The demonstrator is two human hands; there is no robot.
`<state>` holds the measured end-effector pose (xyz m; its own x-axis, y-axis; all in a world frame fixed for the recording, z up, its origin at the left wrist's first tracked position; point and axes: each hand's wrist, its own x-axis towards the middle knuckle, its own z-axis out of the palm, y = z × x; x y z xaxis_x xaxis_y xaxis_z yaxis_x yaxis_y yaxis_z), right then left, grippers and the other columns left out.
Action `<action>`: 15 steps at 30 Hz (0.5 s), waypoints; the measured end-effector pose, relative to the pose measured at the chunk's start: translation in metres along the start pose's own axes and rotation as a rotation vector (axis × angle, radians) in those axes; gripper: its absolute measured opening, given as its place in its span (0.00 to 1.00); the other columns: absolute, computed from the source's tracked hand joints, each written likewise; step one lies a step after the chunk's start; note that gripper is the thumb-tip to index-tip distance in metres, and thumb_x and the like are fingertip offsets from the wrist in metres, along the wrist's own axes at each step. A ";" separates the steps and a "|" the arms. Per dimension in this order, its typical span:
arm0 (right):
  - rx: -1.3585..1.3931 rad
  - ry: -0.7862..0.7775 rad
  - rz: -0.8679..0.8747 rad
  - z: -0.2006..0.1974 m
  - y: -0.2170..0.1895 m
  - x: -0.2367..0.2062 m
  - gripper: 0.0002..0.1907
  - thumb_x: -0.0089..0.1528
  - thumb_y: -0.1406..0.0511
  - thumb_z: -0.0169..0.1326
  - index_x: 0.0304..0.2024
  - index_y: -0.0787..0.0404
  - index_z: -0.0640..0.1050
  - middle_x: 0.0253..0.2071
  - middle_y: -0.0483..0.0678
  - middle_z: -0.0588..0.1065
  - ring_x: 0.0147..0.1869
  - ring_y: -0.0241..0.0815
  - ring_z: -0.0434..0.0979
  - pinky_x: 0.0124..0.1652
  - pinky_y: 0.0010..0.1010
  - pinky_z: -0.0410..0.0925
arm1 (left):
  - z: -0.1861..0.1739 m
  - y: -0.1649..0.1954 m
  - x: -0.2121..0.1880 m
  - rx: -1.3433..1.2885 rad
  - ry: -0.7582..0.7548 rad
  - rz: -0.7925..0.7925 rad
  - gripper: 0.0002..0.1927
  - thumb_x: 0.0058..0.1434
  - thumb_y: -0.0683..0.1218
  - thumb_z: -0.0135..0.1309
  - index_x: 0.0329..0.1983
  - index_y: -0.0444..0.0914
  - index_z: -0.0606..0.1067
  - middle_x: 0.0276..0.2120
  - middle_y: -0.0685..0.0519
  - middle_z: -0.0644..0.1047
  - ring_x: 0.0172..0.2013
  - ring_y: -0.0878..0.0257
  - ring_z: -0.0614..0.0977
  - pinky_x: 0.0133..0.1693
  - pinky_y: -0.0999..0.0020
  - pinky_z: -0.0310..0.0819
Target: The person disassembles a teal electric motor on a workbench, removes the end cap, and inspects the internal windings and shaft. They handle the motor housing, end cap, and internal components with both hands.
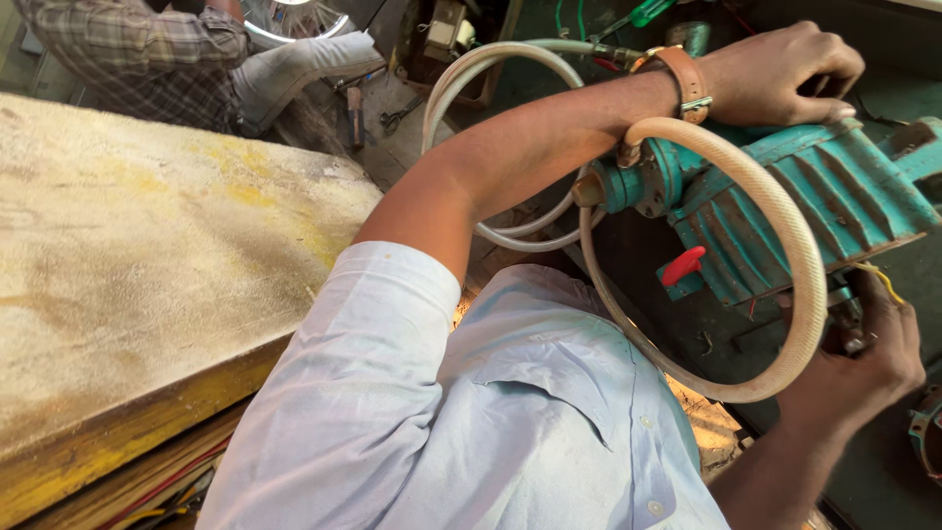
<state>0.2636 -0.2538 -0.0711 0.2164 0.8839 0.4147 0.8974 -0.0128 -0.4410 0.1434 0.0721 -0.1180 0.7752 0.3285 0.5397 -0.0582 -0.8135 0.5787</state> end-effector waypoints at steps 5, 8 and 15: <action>0.085 -0.031 0.152 0.002 -0.003 -0.002 0.27 0.61 0.68 0.75 0.60 0.73 0.82 0.48 0.53 0.78 0.43 0.38 0.81 0.31 0.22 0.67 | 0.000 -0.001 -0.001 -0.047 -0.078 -0.096 0.20 0.69 0.58 0.60 0.28 0.41 0.76 0.24 0.55 0.78 0.26 0.63 0.79 0.32 0.65 0.76; 0.086 -0.022 0.110 -0.005 -0.002 -0.004 0.27 0.62 0.69 0.75 0.60 0.73 0.81 0.52 0.53 0.77 0.47 0.37 0.82 0.33 0.18 0.69 | -0.002 0.000 0.000 -0.086 -0.154 -0.183 0.20 0.68 0.58 0.60 0.27 0.40 0.76 0.23 0.55 0.78 0.25 0.65 0.80 0.31 0.66 0.76; -0.038 0.024 0.017 0.001 -0.004 0.003 0.28 0.60 0.66 0.80 0.56 0.72 0.80 0.47 0.53 0.78 0.45 0.43 0.81 0.38 0.30 0.71 | -0.001 0.001 0.000 0.022 0.002 -0.008 0.16 0.65 0.56 0.60 0.27 0.42 0.77 0.25 0.56 0.79 0.30 0.63 0.80 0.33 0.63 0.77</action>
<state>0.2605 -0.2507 -0.0691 0.2408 0.8718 0.4266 0.9073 -0.0462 -0.4179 0.1426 0.0720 -0.1164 0.7741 0.3358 0.5366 -0.0384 -0.8213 0.5692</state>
